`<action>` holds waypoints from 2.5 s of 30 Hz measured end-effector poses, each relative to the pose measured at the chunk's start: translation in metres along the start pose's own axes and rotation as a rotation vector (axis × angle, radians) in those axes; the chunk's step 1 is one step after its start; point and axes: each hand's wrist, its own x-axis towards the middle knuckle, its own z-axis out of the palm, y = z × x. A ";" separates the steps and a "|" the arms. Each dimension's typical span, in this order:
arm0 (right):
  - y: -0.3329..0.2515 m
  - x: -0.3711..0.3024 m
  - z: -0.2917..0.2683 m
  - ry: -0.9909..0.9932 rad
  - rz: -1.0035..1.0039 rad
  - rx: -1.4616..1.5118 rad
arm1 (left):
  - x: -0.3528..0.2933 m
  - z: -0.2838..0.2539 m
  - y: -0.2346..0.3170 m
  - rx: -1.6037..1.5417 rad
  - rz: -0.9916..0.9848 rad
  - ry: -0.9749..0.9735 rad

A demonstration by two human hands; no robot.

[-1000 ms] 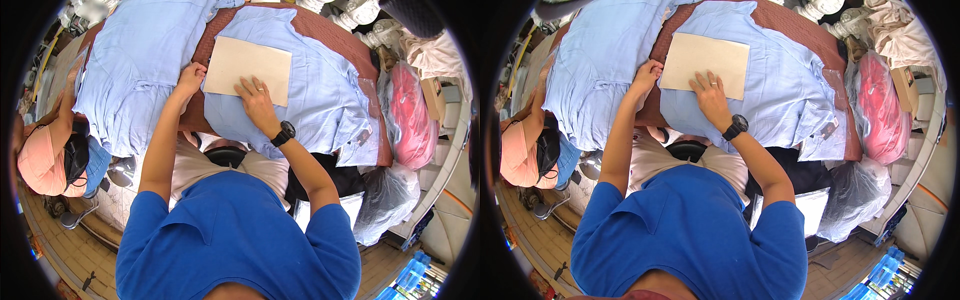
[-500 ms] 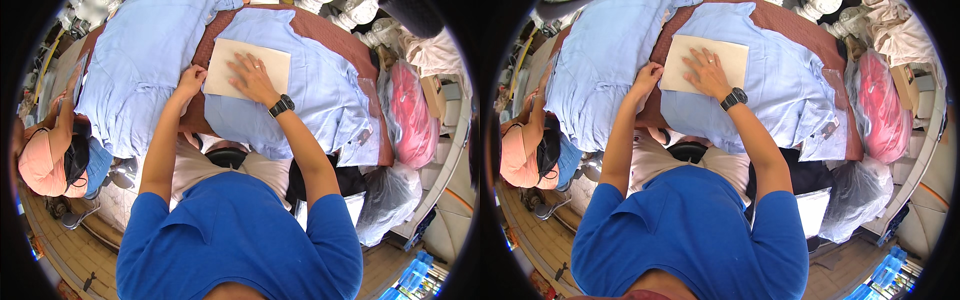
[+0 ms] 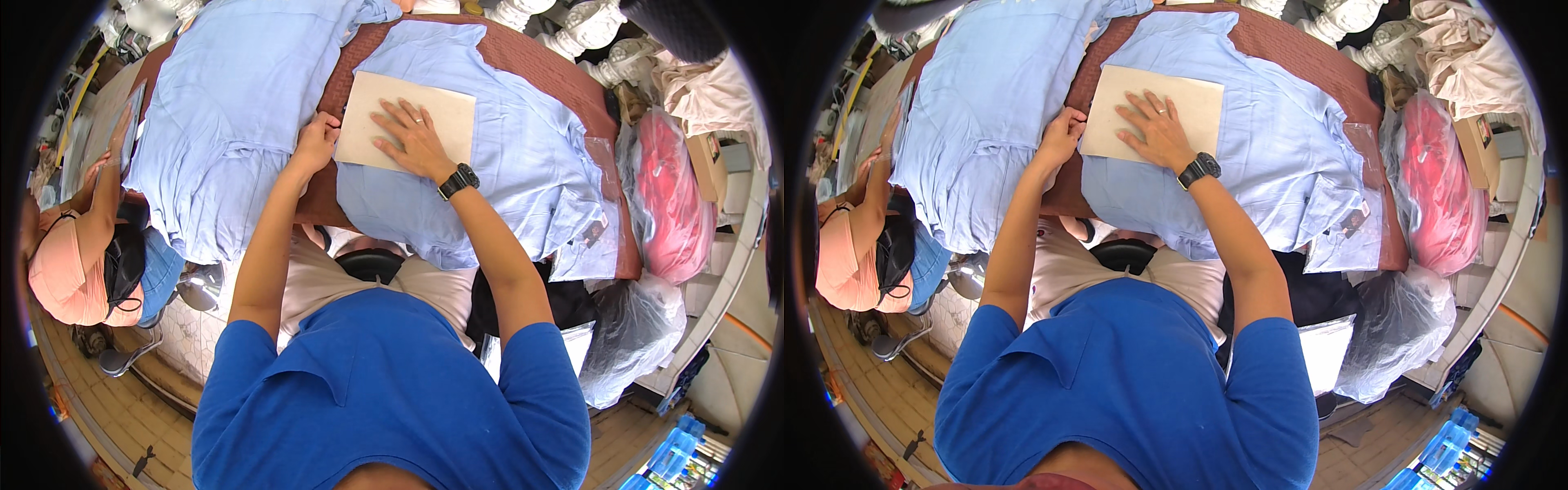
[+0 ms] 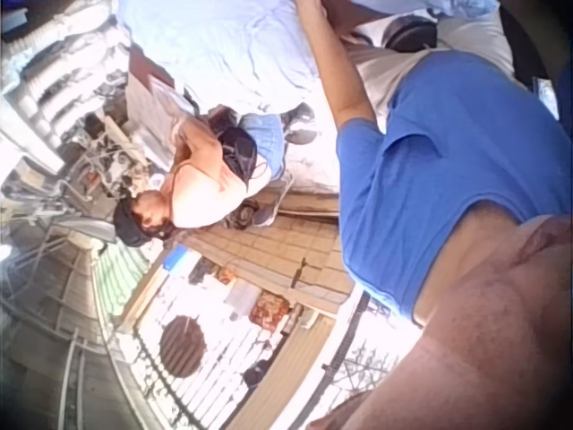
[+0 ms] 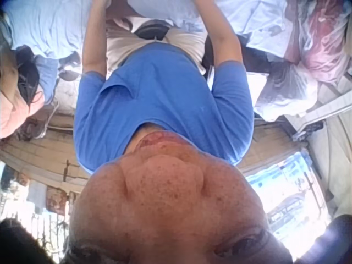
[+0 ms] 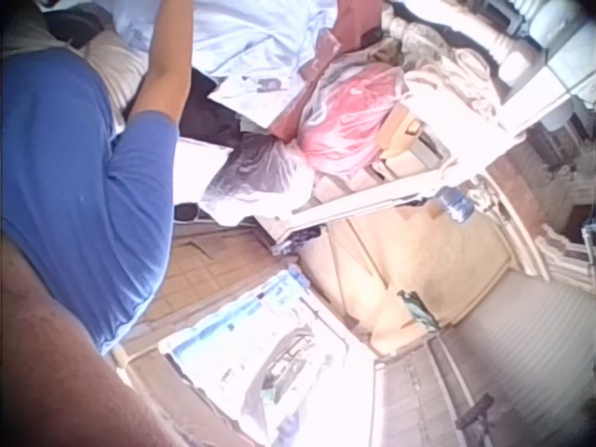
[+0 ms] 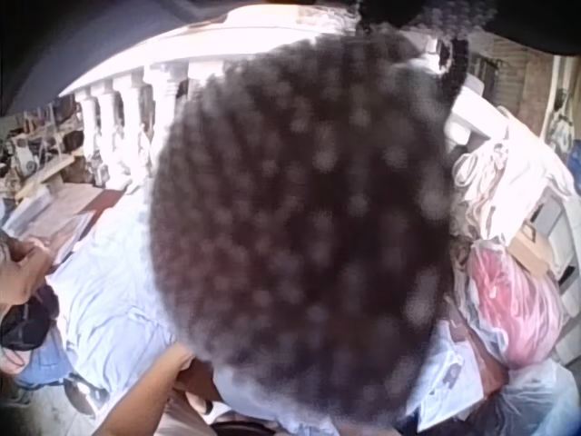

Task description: The person folds a light blue button-down shirt by placing it on a cardboard template, folding the sleeves and sides over the cardboard, and then tucking the bottom of the shirt into a plastic bag with the folded shirt.

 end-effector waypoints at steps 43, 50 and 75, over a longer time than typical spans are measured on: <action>0.002 0.003 0.003 0.009 -0.018 -0.047 | -0.037 0.005 0.021 0.175 0.104 0.075; 0.002 0.003 0.004 0.053 -0.020 -0.036 | -0.036 -0.001 0.024 0.060 0.045 0.052; 0.031 0.006 -0.007 -0.144 -0.037 0.048 | -0.035 -0.003 0.027 0.036 -0.001 0.057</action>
